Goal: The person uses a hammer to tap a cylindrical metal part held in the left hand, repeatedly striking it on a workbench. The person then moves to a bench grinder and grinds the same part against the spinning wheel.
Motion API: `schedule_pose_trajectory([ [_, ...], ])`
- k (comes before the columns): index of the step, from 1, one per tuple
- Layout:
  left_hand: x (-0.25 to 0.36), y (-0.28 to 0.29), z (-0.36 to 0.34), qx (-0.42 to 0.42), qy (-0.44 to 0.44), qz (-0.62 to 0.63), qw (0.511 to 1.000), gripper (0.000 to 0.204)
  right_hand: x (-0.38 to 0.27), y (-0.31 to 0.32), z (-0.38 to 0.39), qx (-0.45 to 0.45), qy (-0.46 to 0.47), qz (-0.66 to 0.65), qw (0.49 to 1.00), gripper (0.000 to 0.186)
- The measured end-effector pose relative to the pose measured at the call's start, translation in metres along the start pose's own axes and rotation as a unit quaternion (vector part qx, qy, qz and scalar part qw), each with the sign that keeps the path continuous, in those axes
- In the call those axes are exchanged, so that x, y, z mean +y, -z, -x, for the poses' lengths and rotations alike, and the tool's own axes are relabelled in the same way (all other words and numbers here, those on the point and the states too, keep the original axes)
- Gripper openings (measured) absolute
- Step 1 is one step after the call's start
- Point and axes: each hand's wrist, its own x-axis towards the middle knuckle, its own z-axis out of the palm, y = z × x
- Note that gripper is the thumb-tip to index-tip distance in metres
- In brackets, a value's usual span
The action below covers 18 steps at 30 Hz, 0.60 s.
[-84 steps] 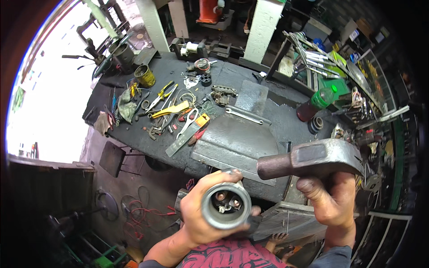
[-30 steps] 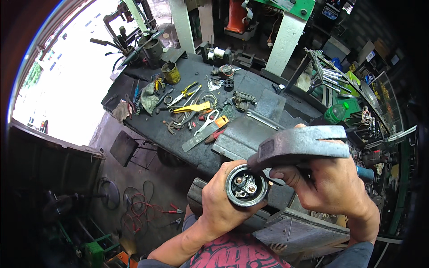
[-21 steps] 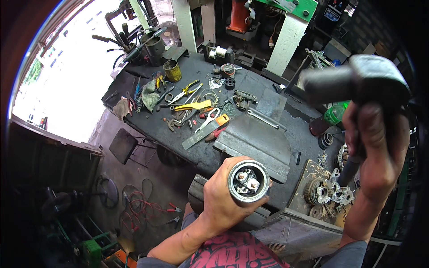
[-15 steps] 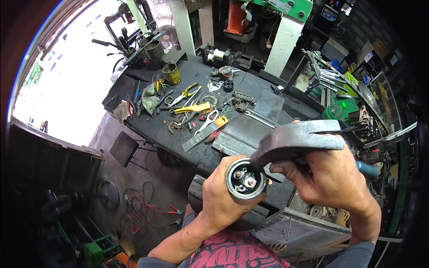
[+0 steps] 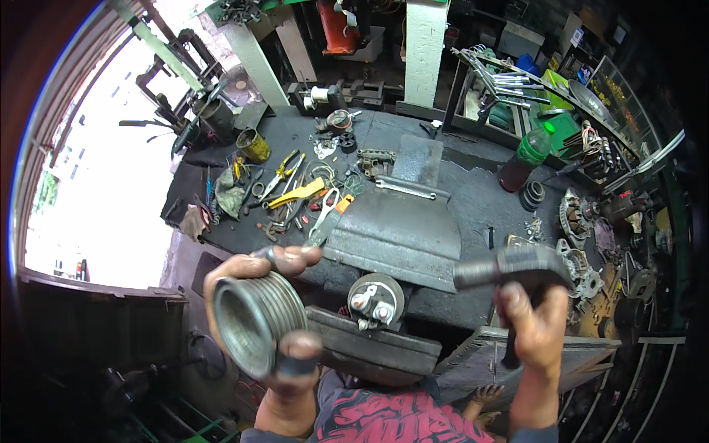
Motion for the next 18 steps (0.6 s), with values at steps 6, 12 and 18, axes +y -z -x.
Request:
schedule_pose_trajectory([
  [6,-0.041,0.024,0.034,0.022,0.079,-0.184,0.979,0.080,0.033,-0.030,0.052,0.079,0.161,0.138,0.974,0.048],
  [12,-0.051,0.038,0.045,0.000,0.043,-0.231,0.972,0.076,0.027,-0.044,0.045,0.054,0.004,0.003,0.999,0.042],
  [18,-0.050,0.042,0.041,0.028,0.079,-0.174,0.981,0.074,0.063,-0.063,0.054,0.177,-0.023,0.019,0.984,0.027],
])
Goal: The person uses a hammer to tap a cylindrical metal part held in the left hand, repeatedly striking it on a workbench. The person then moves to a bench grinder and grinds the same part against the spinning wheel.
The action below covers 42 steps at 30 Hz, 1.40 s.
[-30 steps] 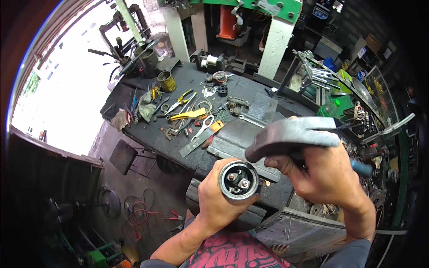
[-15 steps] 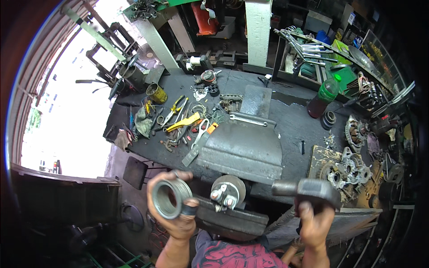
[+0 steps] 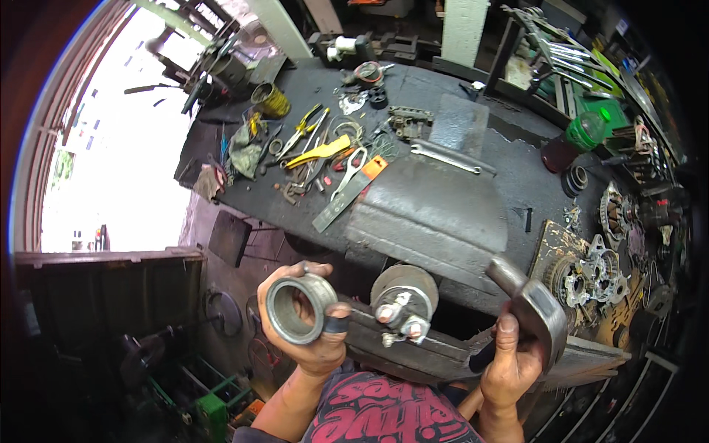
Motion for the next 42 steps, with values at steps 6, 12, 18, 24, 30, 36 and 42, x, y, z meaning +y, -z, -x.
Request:
schedule_pose_trajectory([
  [6,-0.004,0.007,-0.003,-0.042,0.016,0.063,0.997,0.070,0.028,-0.016,0.029,0.072,0.039,0.014,0.997,0.030],
  [12,0.003,0.023,-0.023,-0.145,0.105,0.074,0.981,0.065,0.023,-0.040,0.027,0.081,0.108,0.073,0.988,0.038],
  [18,-0.018,0.014,-0.040,-0.194,0.025,0.082,0.977,0.067,0.022,-0.039,0.034,0.185,0.022,0.208,0.960,0.053],
  [24,-0.035,0.015,-0.023,-0.160,-0.096,0.062,0.981,0.070,0.042,-0.006,0.022,0.221,-0.018,0.338,0.915,0.061],
  [30,-0.031,0.015,-0.019,-0.082,-0.086,0.043,0.992,0.070,0.042,0.014,0.006,0.204,-0.026,0.385,0.900,0.067],
  [36,-0.032,0.011,-0.015,-0.013,-0.094,-0.046,0.994,0.058,0.034,-0.002,-0.002,0.211,-0.034,0.206,0.955,0.064],
  [42,-0.030,0.009,-0.012,-0.017,-0.078,-0.072,0.994,0.056,0.051,0.011,-0.012,0.197,0.055,0.235,0.950,0.061],
])
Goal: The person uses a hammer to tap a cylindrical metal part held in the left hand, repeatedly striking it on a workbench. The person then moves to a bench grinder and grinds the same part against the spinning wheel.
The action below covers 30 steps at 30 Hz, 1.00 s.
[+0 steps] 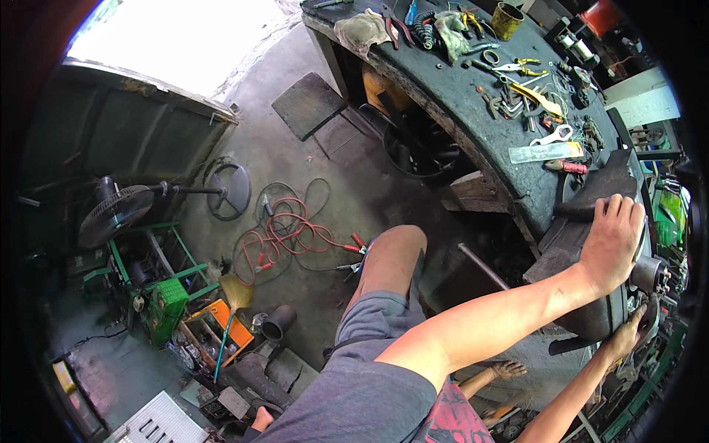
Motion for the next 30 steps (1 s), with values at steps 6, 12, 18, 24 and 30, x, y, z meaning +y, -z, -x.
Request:
schedule_pose_trajectory([
  [6,-0.002,-0.003,0.002,-0.034,-0.003,0.011,0.999,0.063,0.063,0.010,-0.032,-0.036,0.154,0.353,0.922,0.051],
  [12,-0.001,0.005,-0.003,-0.070,-0.007,0.027,0.997,0.067,0.084,-0.007,-0.024,-0.051,-0.069,0.180,0.980,0.071],
  [18,0.000,0.009,-0.003,-0.084,-0.029,0.024,0.996,0.065,0.077,-0.024,-0.016,-0.031,-0.118,0.168,0.978,0.092],
  [24,0.001,0.009,-0.003,-0.102,-0.019,0.008,0.995,0.068,0.048,-0.023,0.011,-0.036,-0.062,0.166,0.983,0.080],
  [30,0.000,0.011,-0.004,-0.109,-0.045,0.017,0.993,0.068,0.015,-0.025,0.026,0.034,0.006,0.051,0.998,0.066],
])
